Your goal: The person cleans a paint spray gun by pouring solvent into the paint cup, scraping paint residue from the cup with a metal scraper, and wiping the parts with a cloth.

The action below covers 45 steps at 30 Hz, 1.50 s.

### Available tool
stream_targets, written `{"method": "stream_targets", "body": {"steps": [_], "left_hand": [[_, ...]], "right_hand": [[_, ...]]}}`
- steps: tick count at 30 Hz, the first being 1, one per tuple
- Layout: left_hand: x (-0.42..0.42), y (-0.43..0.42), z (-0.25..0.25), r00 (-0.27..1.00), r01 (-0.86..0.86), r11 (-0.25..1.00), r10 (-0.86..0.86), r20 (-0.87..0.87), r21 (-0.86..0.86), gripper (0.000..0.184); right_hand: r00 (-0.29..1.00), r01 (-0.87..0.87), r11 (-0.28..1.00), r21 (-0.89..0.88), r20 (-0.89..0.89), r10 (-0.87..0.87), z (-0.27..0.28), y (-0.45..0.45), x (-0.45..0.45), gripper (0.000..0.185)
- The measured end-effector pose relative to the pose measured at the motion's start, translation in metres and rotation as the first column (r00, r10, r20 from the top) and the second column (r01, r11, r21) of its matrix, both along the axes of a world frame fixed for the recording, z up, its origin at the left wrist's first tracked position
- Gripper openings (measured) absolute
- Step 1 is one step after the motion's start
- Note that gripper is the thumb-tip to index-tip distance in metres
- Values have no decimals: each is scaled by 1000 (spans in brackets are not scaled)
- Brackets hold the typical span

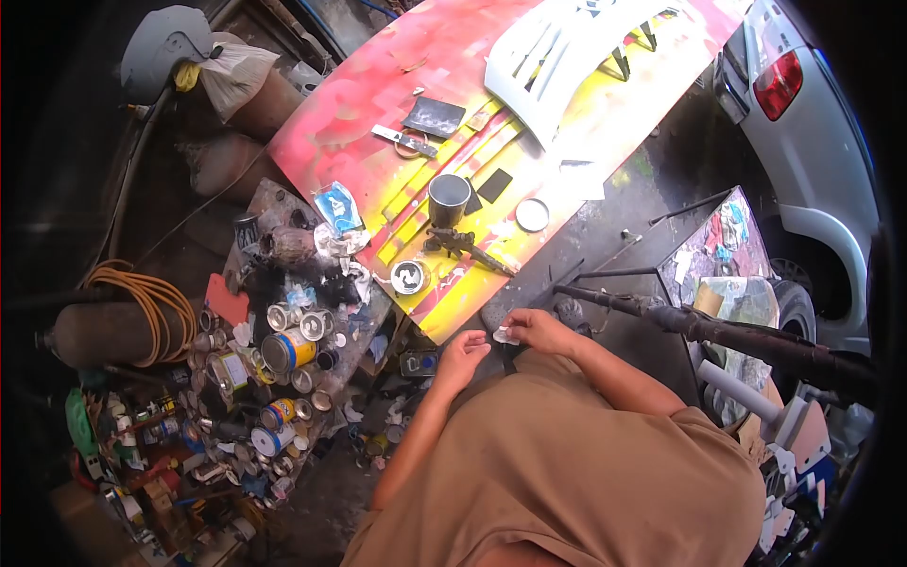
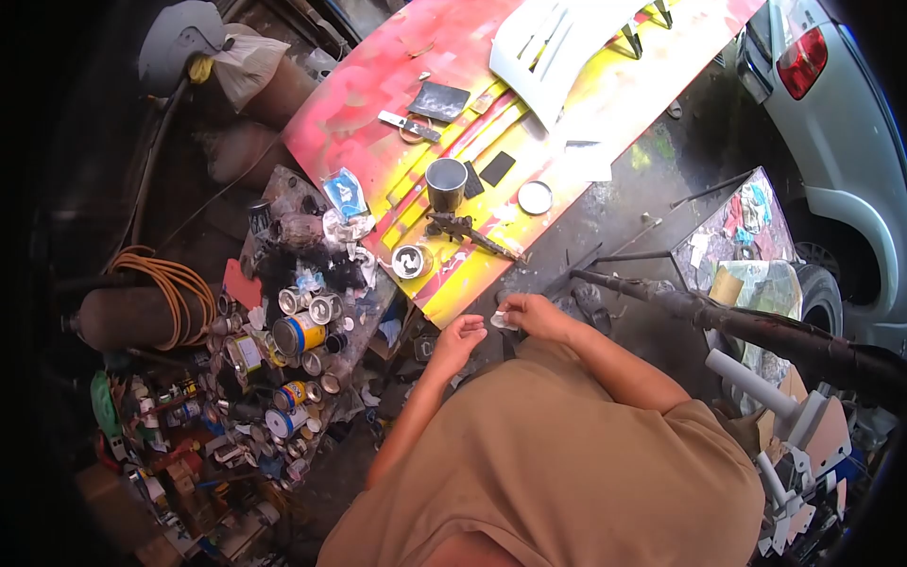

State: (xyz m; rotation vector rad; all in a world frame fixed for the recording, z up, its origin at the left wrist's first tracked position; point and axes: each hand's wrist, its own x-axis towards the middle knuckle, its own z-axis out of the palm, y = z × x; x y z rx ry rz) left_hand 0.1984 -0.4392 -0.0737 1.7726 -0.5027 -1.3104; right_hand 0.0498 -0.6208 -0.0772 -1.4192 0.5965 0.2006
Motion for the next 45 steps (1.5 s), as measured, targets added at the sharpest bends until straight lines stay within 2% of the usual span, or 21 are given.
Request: {"method": "stream_targets", "body": {"steps": [8,12,15,18,21,24,27,28,29,30,32,34,36,37,38,39,40,41,42,43,45], "left_hand": [[-4,-4,-7,1000,20,999,-21,-19,-31,38],[-2,0,-10,999,-6,1000,6,-34,17,41],[-2,1,-7,999,-19,1000,19,-43,11,43],[-3,2,-1,995,-57,998,56,-84,-6,46],[-4,1,3,996,-75,992,70,-53,-97,36],[7,7,-2,985,36,999,-39,167,21,22],[10,18,-2,970,-64,998,61,236,8,13],[11,25,-7,968,-106,994,101,231,13,13],[12,34,-15,964,-148,989,140,225,19,12],[12,42,-20,959,-189,982,179,219,24,12],[14,59,-22,943,-253,967,241,229,26,13],[16,74,-16,923,-337,942,326,206,18,17],[13,100,-26,893,-423,906,417,168,-3,18],[14,109,-38,873,-467,884,465,150,-24,18],[12,125,-53,857,-501,865,491,153,32,19],[9,131,-49,818,-574,817,570,80,49,19],[5,136,-41,767,-640,765,641,9,75,20],[3,142,-37,707,-698,709,705,-59,106,20],[-1,151,-38,670,-721,681,732,-122,125,21],[-6,157,-36,633,-750,644,765,-121,148,21],[-14,166,-32,553,-803,565,825,-113,190,20]], "right_hand": [[997,74,995,65,-12,-73,-5,3,-8,12],[991,133,984,122,4,-135,-10,3,-8,12],[990,140,972,188,1,-143,-6,3,-4,13],[997,67,982,177,17,-71,8,1,5,14],[998,-37,975,218,64,23,4,5,16,13],[997,-66,981,184,49,58,2,7,25,21],[996,-87,995,-44,-22,86,-42,3,15,33],[968,-243,938,-247,-123,218,-76,1,4,41],[916,-396,816,-420,-247,318,-103,0,-14,49],[857,-515,727,-454,-258,446,-112,10,-45,52],[711,-688,676,-264,-430,556,-90,2,-50,54],[462,-641,740,204,-667,584,-1,-47,-4,49],[586,-509,847,151,-660,470,0,-78,-12,42],[597,-502,861,84,-686,415,18,-101,-4,38],[655,-535,835,-130,-688,312,46,-120,13,40],[755,-563,708,-426,-614,230,32,-140,19,40],[844,-519,519,-680,-504,183,19,-160,27,40],[880,-379,631,-677,-475,19,53,-169,65,39],[940,-268,527,-806,-340,-42,71,-176,95,37],[927,-241,556,-795,-358,-110,83,-186,132,36],[966,-181,430,-884,-243,-92,77,-202,202,34]]}}
